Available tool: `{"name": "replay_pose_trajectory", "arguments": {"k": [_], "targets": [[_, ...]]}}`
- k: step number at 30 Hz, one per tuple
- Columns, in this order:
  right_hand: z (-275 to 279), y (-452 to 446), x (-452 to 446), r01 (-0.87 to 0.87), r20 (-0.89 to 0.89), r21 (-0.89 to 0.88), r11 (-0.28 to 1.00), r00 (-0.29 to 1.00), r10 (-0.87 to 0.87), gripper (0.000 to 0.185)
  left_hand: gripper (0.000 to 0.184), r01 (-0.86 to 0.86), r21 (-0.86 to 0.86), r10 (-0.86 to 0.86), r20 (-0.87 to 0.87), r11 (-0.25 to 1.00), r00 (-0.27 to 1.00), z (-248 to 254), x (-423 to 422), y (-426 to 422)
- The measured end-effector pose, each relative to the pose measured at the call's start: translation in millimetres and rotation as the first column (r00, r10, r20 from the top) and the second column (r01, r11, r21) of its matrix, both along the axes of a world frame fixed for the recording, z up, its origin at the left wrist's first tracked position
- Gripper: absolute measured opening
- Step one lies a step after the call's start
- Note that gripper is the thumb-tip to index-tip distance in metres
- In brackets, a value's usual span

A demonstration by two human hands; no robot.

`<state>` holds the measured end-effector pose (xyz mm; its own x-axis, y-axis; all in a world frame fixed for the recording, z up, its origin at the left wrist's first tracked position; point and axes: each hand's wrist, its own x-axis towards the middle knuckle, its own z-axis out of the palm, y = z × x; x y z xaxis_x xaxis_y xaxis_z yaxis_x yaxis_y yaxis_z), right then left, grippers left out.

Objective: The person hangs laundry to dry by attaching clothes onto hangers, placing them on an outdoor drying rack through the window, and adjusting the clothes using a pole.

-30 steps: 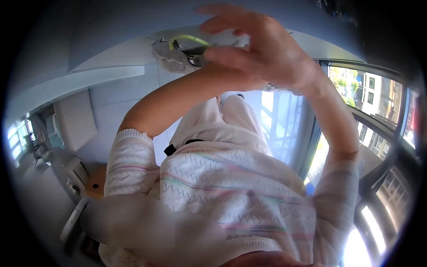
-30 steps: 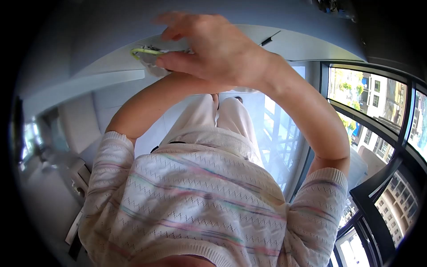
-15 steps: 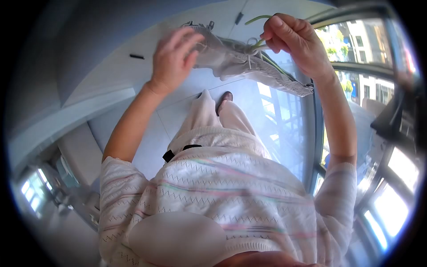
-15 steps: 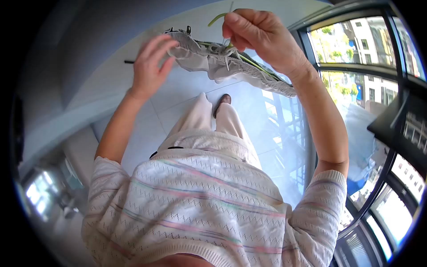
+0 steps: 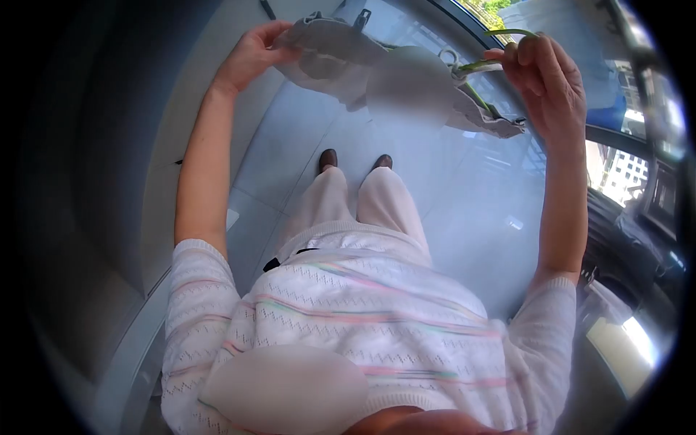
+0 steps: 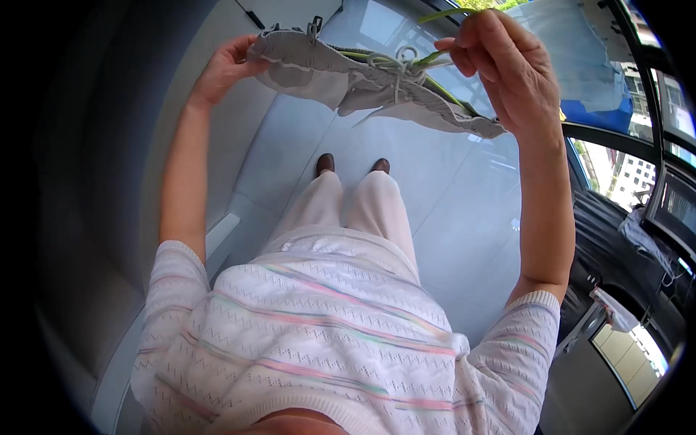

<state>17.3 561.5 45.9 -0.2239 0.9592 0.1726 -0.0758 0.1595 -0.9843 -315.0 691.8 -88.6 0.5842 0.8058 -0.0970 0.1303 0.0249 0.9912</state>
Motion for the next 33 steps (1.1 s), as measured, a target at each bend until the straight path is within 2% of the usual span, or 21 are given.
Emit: {"name": "replay_pose_trajectory", "arguments": {"k": [3,7,8,11,14,15,18,19,21,22,23,24,26,28,29,30,32,33], "targets": [[-2.3,-69.5,35.2,0.122,-0.114,0.010,0.992,0.986,-0.120,0.031,0.022,0.133,-0.145,-0.147,-0.089,0.980,0.985,-19.8,46.8,-29.5],[13.6,-188.3,71.3,0.337,-0.165,-0.013,0.941,0.928,-0.335,0.032,0.022,0.316,-0.172,-0.348,-0.210,0.933,0.914,-37.5,104.5,-67.8],[6.6,-151.7,37.0,0.385,-0.160,-0.038,0.922,0.909,-0.386,0.032,0.023,0.366,-0.209,-0.407,-0.214,0.907,0.888,-56.4,76.1,-17.6],[16.4,-282.3,67.4,0.509,-0.184,-0.021,0.860,0.844,-0.504,0.033,0.023,0.534,-0.226,-0.577,-0.235,0.815,0.782,-57.9,144.2,-87.1],[11.2,-372.6,76.7,0.629,-0.206,-0.020,0.777,0.758,-0.619,0.033,0.018,0.663,-0.161,-0.670,-0.352,0.731,0.654,-77.5,200.4,-152.0],[-6.2,-234.1,-11.3,0.645,-0.183,-0.042,0.763,0.746,-0.640,0.032,0.017,0.693,-0.200,-0.718,-0.276,0.693,0.639,-108.8,118.4,-18.9],[-12.6,-238.7,-67.1,0.821,-0.155,-0.089,0.563,0.547,-0.823,0.031,0.018,0.688,-0.314,-0.755,-0.201,0.654,0.625,-147.0,118.0,11.7],[-14.7,-248.3,-74.4,0.845,-0.177,-0.109,0.524,0.502,-0.846,0.030,0.017,0.716,-0.268,-0.764,-0.213,0.645,0.609,-157.7,128.0,12.5],[-19.1,-271.5,-88.3,0.911,-0.175,-0.151,0.383,0.356,-0.918,0.029,0.018,0.742,-0.303,-0.796,-0.117,0.599,0.594,-157.9,145.9,-3.9],[-37.6,-251.5,-57.4,0.890,-0.224,-0.146,0.432,0.395,-0.891,0.029,0.019,0.677,-0.284,-0.724,-0.109,0.679,0.681,-153.9,143.5,21.2],[-39.8,-257.1,-54.9,0.899,-0.225,-0.135,0.417,0.382,-0.896,0.026,0.023,0.712,-0.274,-0.753,-0.077,0.646,0.653,-158.1,159.6,27.1],[-41.2,-270.2,-81.2,0.937,-0.201,-0.084,0.340,0.318,-0.927,0.026,0.026,0.778,-0.264,-0.810,-0.020,0.570,0.587,-165.6,176.3,24.2],[-58.0,-273.8,-109.1,0.961,-0.208,-0.082,0.264,0.242,-0.948,0.025,0.031,0.816,-0.320,-0.860,0.010,0.481,0.511,-178.1,172.1,27.5],[-64.5,-266.8,-124.6,0.974,-0.198,-0.056,0.219,0.204,-0.959,0.024,0.037,0.911,-0.235,-0.937,0.004,0.338,0.348,-190.7,168.4,23.9],[-38.4,-122.5,-121.9,0.931,-0.221,-0.003,0.364,0.355,-0.908,0.024,0.040,0.892,-0.151,-0.904,-0.030,0.426,0.427,-154.3,111.9,162.3],[-37.0,-110.4,-127.5,0.941,-0.219,0.013,0.338,0.332,-0.917,0.024,0.042,0.938,-0.087,-0.927,-0.206,0.336,0.313,-168.3,120.2,177.7],[-46.4,-111.1,-124.8,0.957,-0.191,0.043,0.286,0.288,-0.938,0.025,0.030,0.954,-0.069,-0.937,-0.220,0.292,0.271,-204.1,138.7,175.9],[-52.1,-151.6,-97.4,0.971,-0.181,-0.077,0.224,0.208,-0.961,0.019,0.028,0.935,-0.071,-0.925,-0.188,0.347,0.329,-219.0,147.2,178.7]]}}
